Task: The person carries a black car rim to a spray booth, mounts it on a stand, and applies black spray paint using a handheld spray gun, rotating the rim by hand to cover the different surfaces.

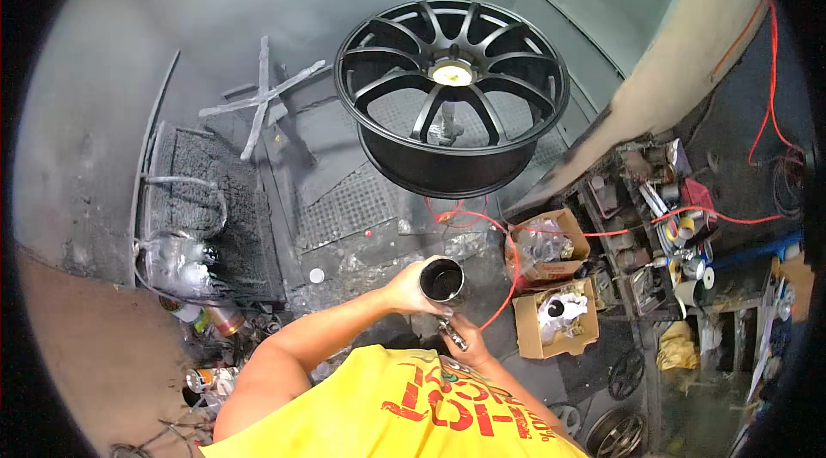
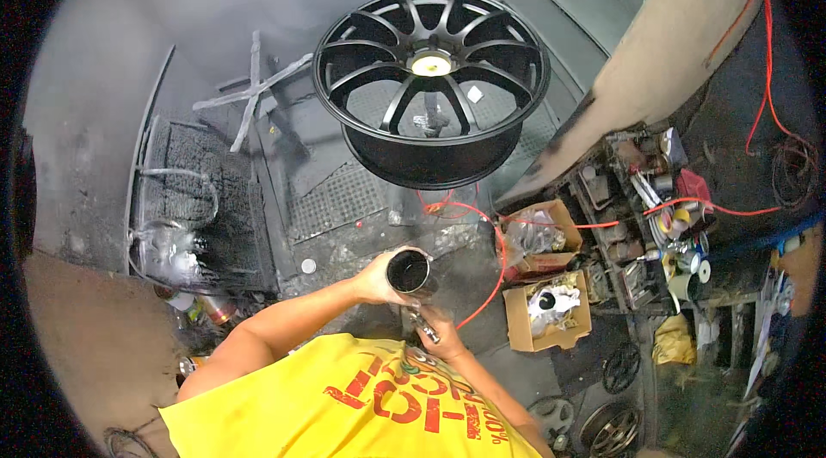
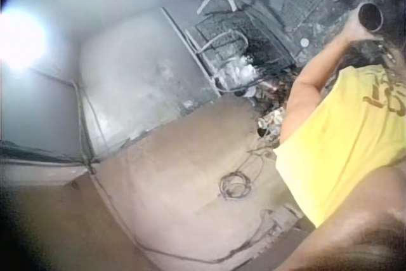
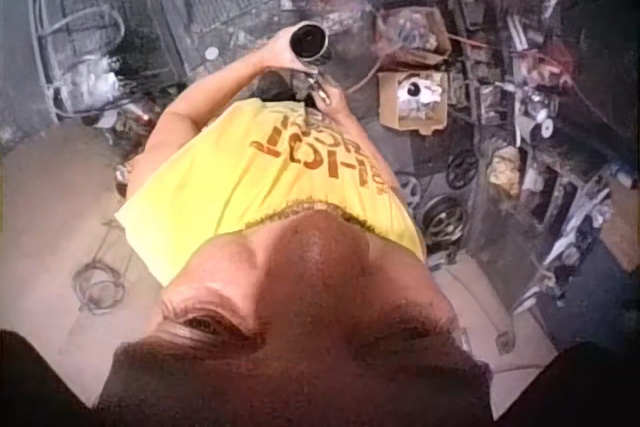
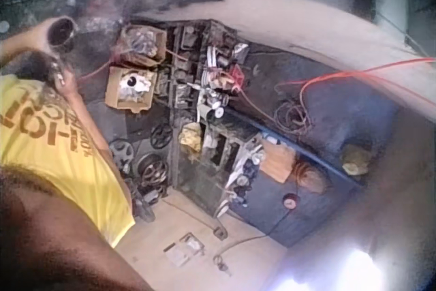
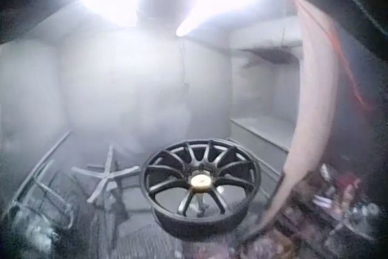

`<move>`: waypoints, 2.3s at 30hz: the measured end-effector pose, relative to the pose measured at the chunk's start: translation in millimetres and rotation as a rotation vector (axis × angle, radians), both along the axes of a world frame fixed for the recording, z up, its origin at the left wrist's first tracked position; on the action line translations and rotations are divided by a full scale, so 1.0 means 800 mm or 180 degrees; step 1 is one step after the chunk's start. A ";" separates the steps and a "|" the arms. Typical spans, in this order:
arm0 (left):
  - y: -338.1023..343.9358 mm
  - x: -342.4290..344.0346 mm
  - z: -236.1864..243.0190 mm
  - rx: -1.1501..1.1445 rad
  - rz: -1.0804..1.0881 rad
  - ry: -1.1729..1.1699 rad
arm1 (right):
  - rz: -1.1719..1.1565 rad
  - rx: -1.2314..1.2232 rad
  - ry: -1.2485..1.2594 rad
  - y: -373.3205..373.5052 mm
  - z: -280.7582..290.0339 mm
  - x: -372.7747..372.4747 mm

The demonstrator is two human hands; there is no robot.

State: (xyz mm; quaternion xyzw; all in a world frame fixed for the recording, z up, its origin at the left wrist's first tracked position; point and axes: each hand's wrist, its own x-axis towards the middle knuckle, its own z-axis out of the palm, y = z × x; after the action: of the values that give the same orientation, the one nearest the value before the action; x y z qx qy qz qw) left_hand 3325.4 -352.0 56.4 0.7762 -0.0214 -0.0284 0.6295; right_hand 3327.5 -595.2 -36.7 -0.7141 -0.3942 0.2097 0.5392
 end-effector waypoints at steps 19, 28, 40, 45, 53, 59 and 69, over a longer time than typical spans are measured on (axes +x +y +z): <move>-0.053 -0.099 0.000 0.0189 0.1388 0.0387 | 0.1218 -0.0190 0.0538 -0.027 -0.045 -0.010; -0.091 -0.109 -0.005 0.1290 0.1230 -0.0139 | 0.1208 -0.0187 0.0839 -0.035 -0.046 -0.022; -0.121 -0.065 -0.048 0.0815 0.0685 0.0183 | 0.1398 -0.0690 0.1259 -0.060 -0.058 -0.005; -0.109 -0.061 -0.086 -0.0817 -0.0029 0.0094 | 0.1052 -0.0464 0.1343 -0.081 -0.073 -0.012; -0.100 -0.078 -0.223 -0.0495 0.0064 0.1935 | 0.1191 -0.1292 0.0849 -0.080 -0.056 0.005; -0.111 -0.058 -0.180 -0.0676 0.0003 0.2030 | 0.1147 -0.1192 0.0821 -0.097 -0.133 -0.005; -0.106 -0.056 -0.155 0.0565 -0.0042 0.1690 | 0.1125 -0.1876 0.0895 -0.095 -0.088 -0.007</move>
State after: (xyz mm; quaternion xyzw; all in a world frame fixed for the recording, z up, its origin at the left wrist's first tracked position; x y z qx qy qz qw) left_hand 3280.4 -436.6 -67.6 0.7935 0.1417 -0.2366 0.5425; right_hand 3322.1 -671.1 -107.4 -0.7237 -0.3563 0.5002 0.3148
